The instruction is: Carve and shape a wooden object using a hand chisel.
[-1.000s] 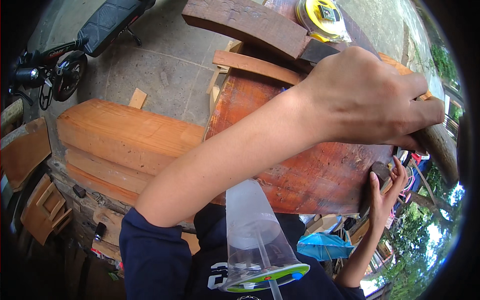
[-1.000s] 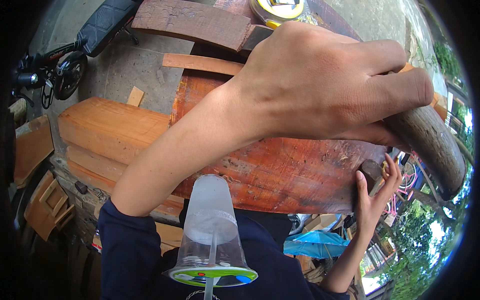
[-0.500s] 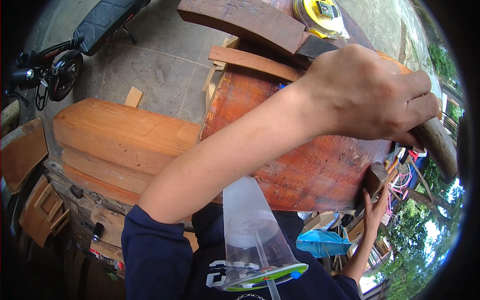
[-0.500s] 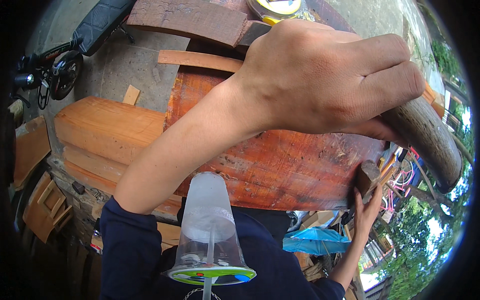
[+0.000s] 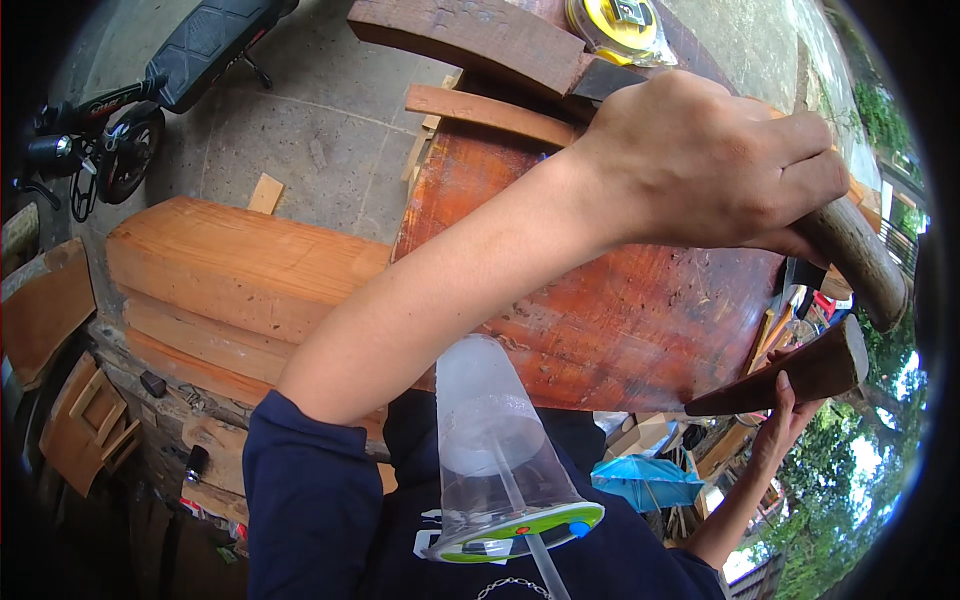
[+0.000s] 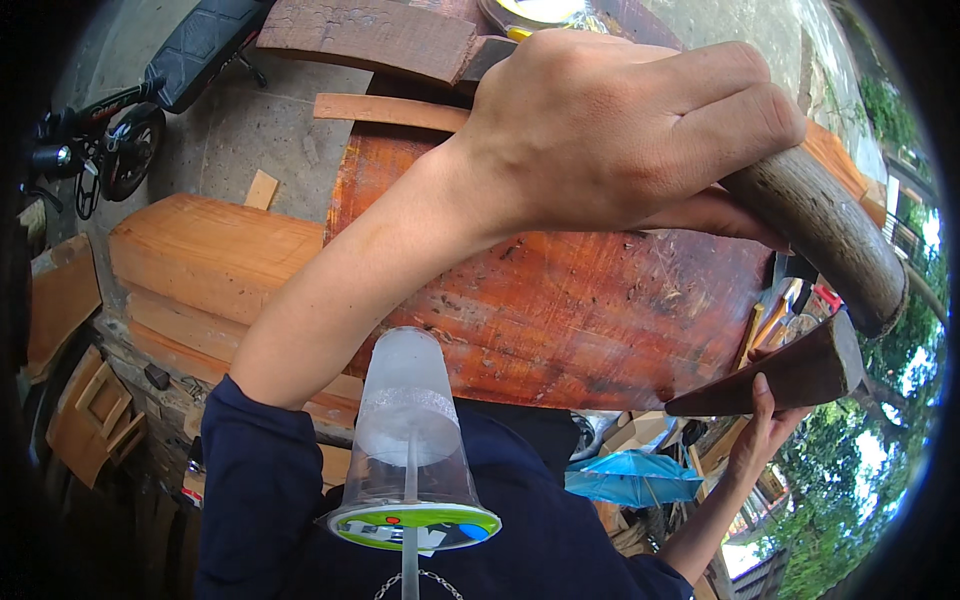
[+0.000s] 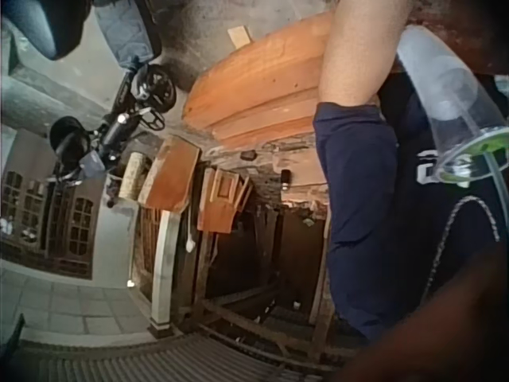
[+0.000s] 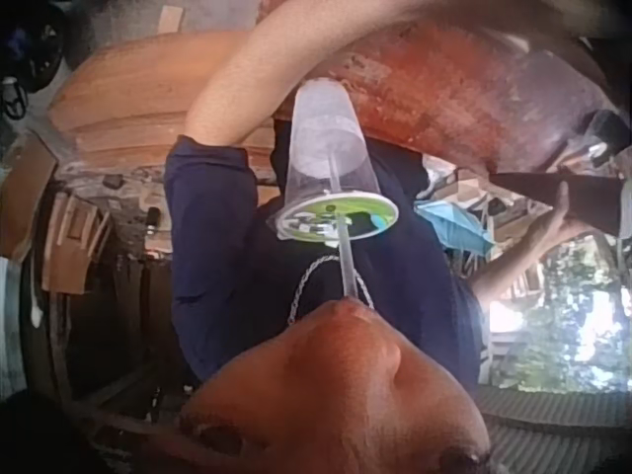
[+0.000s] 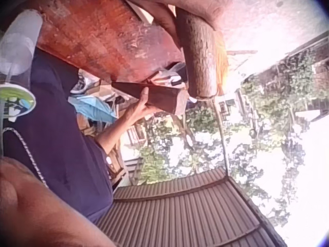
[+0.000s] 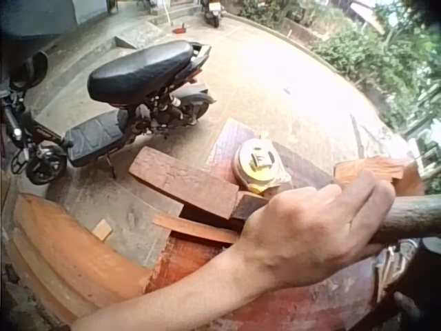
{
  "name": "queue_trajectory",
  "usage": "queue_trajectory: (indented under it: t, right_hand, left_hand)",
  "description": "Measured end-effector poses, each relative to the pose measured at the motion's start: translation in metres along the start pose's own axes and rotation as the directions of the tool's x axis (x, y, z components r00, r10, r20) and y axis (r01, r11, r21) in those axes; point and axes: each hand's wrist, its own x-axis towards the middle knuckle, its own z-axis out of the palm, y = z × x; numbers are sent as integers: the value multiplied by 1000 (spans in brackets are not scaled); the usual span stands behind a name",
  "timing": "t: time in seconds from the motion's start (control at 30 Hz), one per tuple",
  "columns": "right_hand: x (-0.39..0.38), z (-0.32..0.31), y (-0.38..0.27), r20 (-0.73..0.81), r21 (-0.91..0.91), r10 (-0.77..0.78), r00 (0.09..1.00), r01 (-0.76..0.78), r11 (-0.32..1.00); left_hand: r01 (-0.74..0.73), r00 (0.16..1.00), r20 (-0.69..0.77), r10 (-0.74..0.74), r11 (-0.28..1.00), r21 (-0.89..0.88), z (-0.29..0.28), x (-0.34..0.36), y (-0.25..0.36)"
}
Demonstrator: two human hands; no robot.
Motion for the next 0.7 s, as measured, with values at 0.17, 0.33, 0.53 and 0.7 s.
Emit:
queue_trajectory:
  t: [0.17, 0.33, 0.53, 0.7]
  right_hand:
    - [3, -9, -8, 17, 84, -65, 998, 63, 994]
    - [1, -15, -38, -52, 236, -23, 998, 34, 971]
    - [18, -24, -87, -98, 525, -127, 987, 160, 836]
    - [19, -44, -107, -113, 503, -104, 988, 147, 851]
  left_hand:
    - [-9, 1000, 23, 9, 1000, 0, -4, 1, -3]
    - [-6, 994, 113, 11, 999, -41, -10, 2, -1]
    - [-24, 994, 107, 20, 999, 35, -10, 5, -4]
    - [24, 994, 103, -21, 999, -30, -8, 12, -6]
